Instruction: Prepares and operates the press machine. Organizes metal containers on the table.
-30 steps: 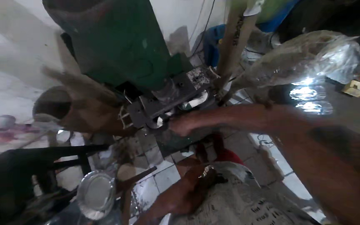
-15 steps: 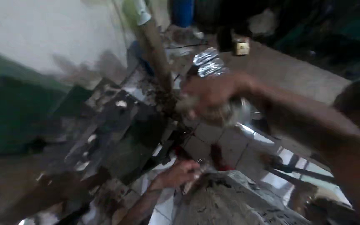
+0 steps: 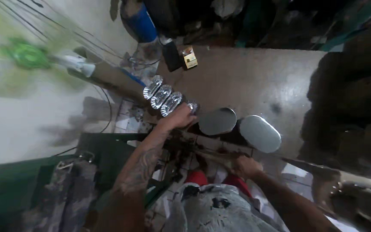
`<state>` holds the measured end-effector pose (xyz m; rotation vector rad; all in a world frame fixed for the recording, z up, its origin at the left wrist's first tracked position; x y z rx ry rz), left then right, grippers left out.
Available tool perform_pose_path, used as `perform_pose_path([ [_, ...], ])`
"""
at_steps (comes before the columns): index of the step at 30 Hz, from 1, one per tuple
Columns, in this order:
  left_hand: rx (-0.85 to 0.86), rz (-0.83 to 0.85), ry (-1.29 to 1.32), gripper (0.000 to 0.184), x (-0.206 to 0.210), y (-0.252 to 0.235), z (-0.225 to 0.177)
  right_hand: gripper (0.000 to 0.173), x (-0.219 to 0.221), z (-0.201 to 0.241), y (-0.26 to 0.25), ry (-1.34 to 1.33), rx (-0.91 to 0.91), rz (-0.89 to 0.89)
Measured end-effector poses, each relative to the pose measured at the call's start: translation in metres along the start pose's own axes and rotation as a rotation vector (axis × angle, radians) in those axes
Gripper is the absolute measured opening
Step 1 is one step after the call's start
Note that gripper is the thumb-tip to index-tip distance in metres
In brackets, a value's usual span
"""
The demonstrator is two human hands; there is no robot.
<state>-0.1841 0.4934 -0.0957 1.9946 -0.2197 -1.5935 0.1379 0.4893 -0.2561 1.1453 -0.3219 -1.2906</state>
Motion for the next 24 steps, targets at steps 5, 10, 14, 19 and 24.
perform_pose_path([
  [5,0.045,0.08,0.031,0.04,0.035,-0.021,0.009,0.074,0.003,-0.001,-0.007,-0.011,0.028,0.006],
  [10,0.033,0.061,0.063,0.053,-0.015,0.015,0.006,0.04,-0.098,0.161,0.076,-0.398,-0.522,-0.213],
  [14,-0.144,-0.192,0.28,0.063,-0.095,0.019,0.11,0.05,-0.232,0.259,0.068,-0.205,-0.674,-0.645],
  [19,-0.248,-0.17,0.524,0.072,-0.062,-0.045,0.267,0.094,-0.231,0.275,-0.089,-0.311,-0.213,-0.235],
  [24,-0.413,-0.162,1.109,0.038,0.008,-0.029,0.248,0.09,-0.277,0.239,-0.108,-0.538,-0.216,-0.445],
])
Point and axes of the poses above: each hand's wrist, its own y-axis away from the middle knuckle, its own x-axis out of the palm, z = x × y, the point moved 10 cm from there along -y, towards the middle knuckle, and after that the axes turned 13 degrees about -y, right-handed, at the moved point
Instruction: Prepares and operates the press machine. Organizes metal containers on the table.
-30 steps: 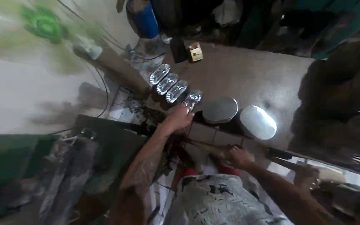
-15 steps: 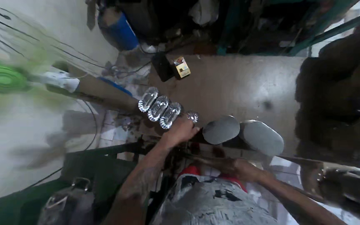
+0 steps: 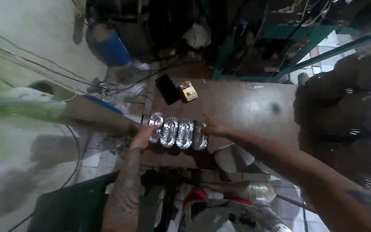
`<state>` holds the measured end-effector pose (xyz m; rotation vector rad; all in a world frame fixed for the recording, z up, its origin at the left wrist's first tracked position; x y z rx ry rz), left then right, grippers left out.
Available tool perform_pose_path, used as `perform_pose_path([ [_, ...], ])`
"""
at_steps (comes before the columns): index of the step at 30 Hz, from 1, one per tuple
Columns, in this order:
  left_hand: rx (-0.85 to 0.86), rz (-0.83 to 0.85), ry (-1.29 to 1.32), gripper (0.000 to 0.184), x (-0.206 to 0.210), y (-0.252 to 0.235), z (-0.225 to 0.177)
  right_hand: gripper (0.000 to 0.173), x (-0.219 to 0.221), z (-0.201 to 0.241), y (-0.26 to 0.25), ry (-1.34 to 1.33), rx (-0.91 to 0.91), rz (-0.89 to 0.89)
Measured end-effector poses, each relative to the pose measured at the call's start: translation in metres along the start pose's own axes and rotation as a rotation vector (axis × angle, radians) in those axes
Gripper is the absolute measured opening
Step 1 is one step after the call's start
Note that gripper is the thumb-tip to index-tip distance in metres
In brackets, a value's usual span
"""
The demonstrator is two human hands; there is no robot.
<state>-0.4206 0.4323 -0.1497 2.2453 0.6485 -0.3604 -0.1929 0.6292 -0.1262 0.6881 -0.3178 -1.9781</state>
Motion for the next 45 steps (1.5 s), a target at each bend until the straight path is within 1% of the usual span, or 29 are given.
perform_pose_path([
  [1,-0.049,-0.026,0.084,0.042,0.018,0.008,-0.002,0.089,-0.026,-0.01,-0.001,-0.057,0.001,-0.051],
  [2,-0.058,-0.029,0.142,0.043,0.044,0.013,-0.012,0.085,-0.056,-0.027,0.001,-0.116,0.023,-0.11],
  [3,-0.03,-0.006,0.175,0.044,0.075,0.014,-0.028,0.074,-0.087,-0.047,0.004,-0.176,0.054,-0.173],
  [4,0.026,0.035,0.182,0.045,0.107,0.009,-0.048,0.055,-0.118,-0.068,0.011,-0.221,0.083,-0.245],
  [5,0.097,0.08,0.167,0.046,0.139,0.002,-0.073,0.04,-0.148,-0.09,0.02,-0.255,0.105,-0.318],
  [6,0.168,0.112,0.127,0.047,0.167,-0.005,-0.098,0.036,-0.176,-0.11,0.033,-0.276,0.117,-0.387],
  [8,0.248,0.175,0.049,0.048,0.205,-0.016,-0.147,0.04,-0.218,-0.139,0.054,-0.367,0.071,-0.497],
  [9,0.259,0.212,0.019,0.047,0.217,-0.015,-0.167,0.044,-0.229,-0.15,0.062,-0.46,0.024,-0.529],
  [11,0.262,0.238,-0.028,0.045,0.232,-0.016,-0.185,0.049,-0.238,-0.169,0.071,-0.654,-0.082,-0.574],
  [13,0.263,0.217,-0.043,0.045,0.234,-0.019,-0.183,0.051,-0.243,-0.176,0.074,-0.74,-0.166,-0.593],
  [14,0.259,0.206,-0.043,0.044,0.232,-0.019,-0.178,0.052,-0.243,-0.178,0.076,-0.759,-0.174,-0.599],
  [17,0.245,0.166,-0.014,0.043,0.233,-0.023,-0.164,0.055,-0.239,-0.178,0.068,-0.789,-0.168,-0.564],
  [21,0.232,0.155,-0.006,0.046,0.24,-0.021,-0.172,0.061,-0.233,-0.175,0.055,-0.808,-0.158,-0.573],
  [23,0.21,0.14,-0.004,0.046,0.242,-0.017,-0.178,0.06,-0.235,-0.174,0.055,-0.797,-0.129,-0.559],
  [26,0.176,0.14,0.0,0.05,0.249,-0.017,-0.176,0.06,-0.242,-0.179,0.057,-0.772,-0.085,-0.541],
  [29,0.215,0.101,0.085,0.047,0.25,-0.032,-0.176,0.055,-0.254,-0.173,0.062,-0.79,-0.167,-0.534],
  [31,0.256,0.078,0.101,0.047,0.245,-0.039,-0.178,0.056,-0.256,-0.174,0.063,-0.829,-0.19,-0.536],
  [33,0.272,0.105,0.098,0.045,0.247,-0.041,-0.181,0.059,-0.255,-0.176,0.062,-0.844,-0.173,-0.55],
  [39,0.25,0.146,0.034,0.048,0.256,-0.046,-0.185,0.056,-0.244,-0.176,0.057,-0.836,-0.125,-0.579],
  [41,0.244,0.158,0.035,0.047,0.255,-0.049,-0.182,0.058,-0.246,-0.178,0.055,-0.831,-0.135,-0.563],
  [43,0.236,0.115,0.039,0.05,0.249,-0.047,-0.181,0.062,-0.25,-0.183,0.062,-0.781,-0.115,-0.596],
  [45,0.243,0.009,0.02,0.065,0.225,-0.036,-0.178,0.082,-0.26,-0.188,0.09,-0.654,-0.049,-0.638],
])
Point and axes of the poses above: each hand's wrist, its own y-axis away from the middle knuckle, its own x-axis out of the palm, z = x × y, the point moved 10 cm from there along -y, towards the middle knuckle, and after that the axes turned 13 degrees about -y, right-handed, at the moved point
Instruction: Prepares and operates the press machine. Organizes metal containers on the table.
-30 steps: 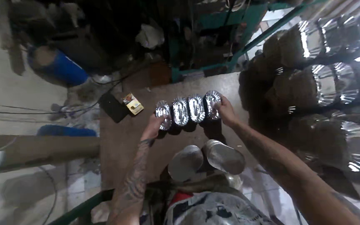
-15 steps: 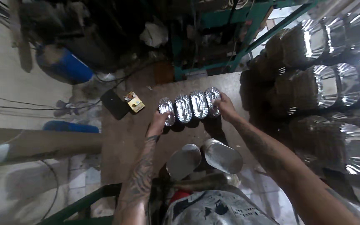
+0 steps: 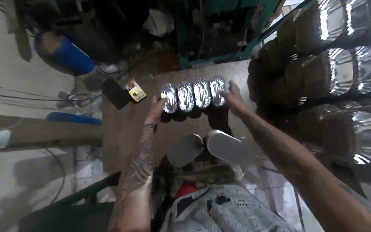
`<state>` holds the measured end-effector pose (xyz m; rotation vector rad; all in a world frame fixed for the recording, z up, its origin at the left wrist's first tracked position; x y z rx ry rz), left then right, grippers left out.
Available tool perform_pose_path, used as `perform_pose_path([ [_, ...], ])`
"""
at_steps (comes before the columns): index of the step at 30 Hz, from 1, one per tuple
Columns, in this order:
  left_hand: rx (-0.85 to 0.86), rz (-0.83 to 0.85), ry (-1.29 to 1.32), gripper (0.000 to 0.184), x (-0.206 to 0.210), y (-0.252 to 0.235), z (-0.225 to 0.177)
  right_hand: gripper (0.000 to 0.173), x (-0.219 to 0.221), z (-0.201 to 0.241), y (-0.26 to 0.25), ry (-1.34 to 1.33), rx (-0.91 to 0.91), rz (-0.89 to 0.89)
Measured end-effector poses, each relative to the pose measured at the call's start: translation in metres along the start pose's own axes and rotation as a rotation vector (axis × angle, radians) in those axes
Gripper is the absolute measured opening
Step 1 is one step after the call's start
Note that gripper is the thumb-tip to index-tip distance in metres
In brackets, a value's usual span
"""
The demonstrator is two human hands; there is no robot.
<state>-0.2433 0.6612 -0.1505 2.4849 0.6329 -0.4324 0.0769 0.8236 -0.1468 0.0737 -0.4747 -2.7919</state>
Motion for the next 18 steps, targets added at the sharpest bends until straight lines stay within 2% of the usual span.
perform_pose_path([
  [2,0.025,-0.103,0.0,0.077,-0.03,0.033,0.002,0.086,-0.032,0.024,0.045,0.173,-0.081,-0.02],
  [4,0.007,-0.161,0.062,0.078,-0.058,0.078,0.013,0.072,-0.04,0.059,0.112,0.36,-0.259,0.02],
  [6,-0.006,-0.146,0.08,0.069,-0.068,0.127,0.024,0.055,-0.014,0.081,0.188,0.557,-0.531,0.149],
  [8,0.034,-0.127,0.002,0.053,-0.065,0.159,0.036,0.052,0.031,0.067,0.241,0.776,-0.753,0.335],
  [10,0.12,-0.074,-0.082,0.049,-0.056,0.176,0.039,0.063,0.059,0.024,0.251,0.962,-0.738,0.452],
  [11,0.131,-0.026,-0.102,0.053,-0.05,0.187,0.035,0.06,0.063,0.004,0.247,0.99,-0.704,0.474],
  [12,0.158,-0.001,-0.112,0.052,-0.044,0.202,0.028,0.047,0.062,-0.008,0.245,0.957,-0.7,0.48],
  [14,0.252,0.026,-0.187,0.043,-0.027,0.236,0.003,0.035,0.053,-0.011,0.241,0.842,-0.664,0.497],
  [16,0.281,0.137,-0.365,0.043,0.002,0.258,-0.018,0.039,0.046,-0.007,0.232,0.707,-0.524,0.565],
  [18,0.287,0.289,-0.667,0.05,0.051,0.25,-0.026,0.04,0.04,-0.005,0.228,0.593,-0.449,0.624],
])
Point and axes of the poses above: each hand's wrist, its own y-axis away from the middle knuckle, its own x-axis out of the palm, z = x × y, the point moved 10 cm from there along -y, towards the middle knuckle, and after that the axes turned 13 degrees about -y, right-handed, at the moved point
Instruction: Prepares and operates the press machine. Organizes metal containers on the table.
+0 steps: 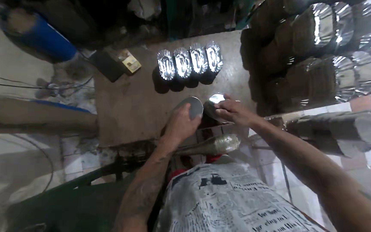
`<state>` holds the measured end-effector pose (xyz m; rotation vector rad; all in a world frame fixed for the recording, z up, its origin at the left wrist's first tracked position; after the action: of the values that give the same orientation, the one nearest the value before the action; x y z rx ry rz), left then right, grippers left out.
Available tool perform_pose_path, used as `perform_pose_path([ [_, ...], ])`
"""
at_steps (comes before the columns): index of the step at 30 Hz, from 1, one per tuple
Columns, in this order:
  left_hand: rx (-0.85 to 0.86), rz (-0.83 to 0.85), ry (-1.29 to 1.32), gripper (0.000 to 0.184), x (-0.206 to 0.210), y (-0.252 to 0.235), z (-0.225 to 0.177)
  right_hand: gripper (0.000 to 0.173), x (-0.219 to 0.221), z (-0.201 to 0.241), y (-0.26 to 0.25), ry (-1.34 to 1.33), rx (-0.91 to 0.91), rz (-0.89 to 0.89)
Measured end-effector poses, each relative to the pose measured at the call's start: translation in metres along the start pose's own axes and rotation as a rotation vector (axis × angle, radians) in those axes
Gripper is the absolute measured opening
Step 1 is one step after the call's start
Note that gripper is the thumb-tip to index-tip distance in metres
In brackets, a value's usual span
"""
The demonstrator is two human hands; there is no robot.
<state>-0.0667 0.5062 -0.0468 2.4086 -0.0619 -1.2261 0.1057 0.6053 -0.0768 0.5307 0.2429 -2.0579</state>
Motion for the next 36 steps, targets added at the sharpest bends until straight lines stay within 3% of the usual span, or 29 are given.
perform_pose_path([
  [3,0.099,0.185,-0.275,0.041,0.042,-0.051,-0.003,0.037,-0.003,0.003,-0.001,-0.035,-0.024,0.013],
  [5,0.232,0.311,-0.146,0.028,0.041,-0.061,-0.002,0.036,-0.003,0.003,-0.003,-0.046,-0.022,0.027],
  [7,0.304,0.469,0.006,0.027,0.039,-0.06,-0.003,0.037,-0.004,0.001,-0.003,-0.062,-0.029,0.021],
  [11,0.254,0.599,0.13,0.021,0.035,-0.063,-0.001,0.027,-0.006,0.003,0.003,-0.017,-0.101,-0.087],
  [13,0.232,0.598,0.152,0.022,0.034,-0.065,0.001,0.028,0.0,0.004,0.005,0.072,-0.136,-0.106],
  [16,0.261,0.521,0.055,0.04,0.031,-0.066,-0.003,0.037,0.011,-0.001,0.005,0.195,-0.091,-0.074],
  [18,0.241,0.406,-0.122,0.047,0.026,-0.061,-0.012,0.036,0.013,0.004,0.006,0.327,-0.058,-0.089],
  [20,0.228,0.23,-0.275,0.044,0.01,-0.034,-0.026,0.031,0.003,0.038,0.015,0.374,-0.098,-0.223],
  [21,0.248,0.096,-0.182,0.04,-0.007,-0.013,-0.033,0.032,-0.006,0.059,0.02,0.302,-0.133,-0.332],
  [23,0.202,-0.124,0.415,0.039,-0.029,0.032,-0.018,0.04,-0.008,0.079,0.03,-0.145,-0.079,-0.479],
  [24,0.098,-0.178,0.742,0.032,-0.019,0.042,0.003,0.04,0.008,0.074,0.031,-0.498,0.042,-0.501],
  [26,-0.14,-0.158,1.065,0.021,0.024,0.052,0.038,0.035,0.062,0.061,0.027,-0.965,0.318,-0.531],
  [28,-0.293,-0.096,1.266,0.026,0.06,0.065,0.056,0.033,0.102,0.061,0.025,-1.025,0.508,-0.398],
  [30,-0.341,-0.124,1.51,0.027,0.07,0.084,0.062,0.028,0.117,0.068,0.023,-1.067,0.515,-0.13],
  [32,-0.273,-0.206,1.673,0.028,0.08,0.092,0.064,0.022,0.127,0.072,0.021,-1.203,0.466,0.037],
  [34,-0.222,-0.236,1.655,0.027,0.099,0.084,0.066,0.019,0.131,0.066,0.021,-1.205,0.426,0.075],
  [36,-0.263,-0.1,1.327,0.024,0.13,0.066,0.072,0.018,0.12,0.042,0.032,-0.824,0.336,0.118],
])
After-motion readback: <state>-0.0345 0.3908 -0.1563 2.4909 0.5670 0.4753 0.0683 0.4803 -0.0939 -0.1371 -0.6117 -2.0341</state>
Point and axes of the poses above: each hand's wrist, its own y-axis away from the middle knuckle, its own x-axis out of the palm, z = x × y, the point moved 10 cm from there along -y, towards the middle knuckle, and after that the axes turned 13 degrees about -y, right-handed, at the moved point
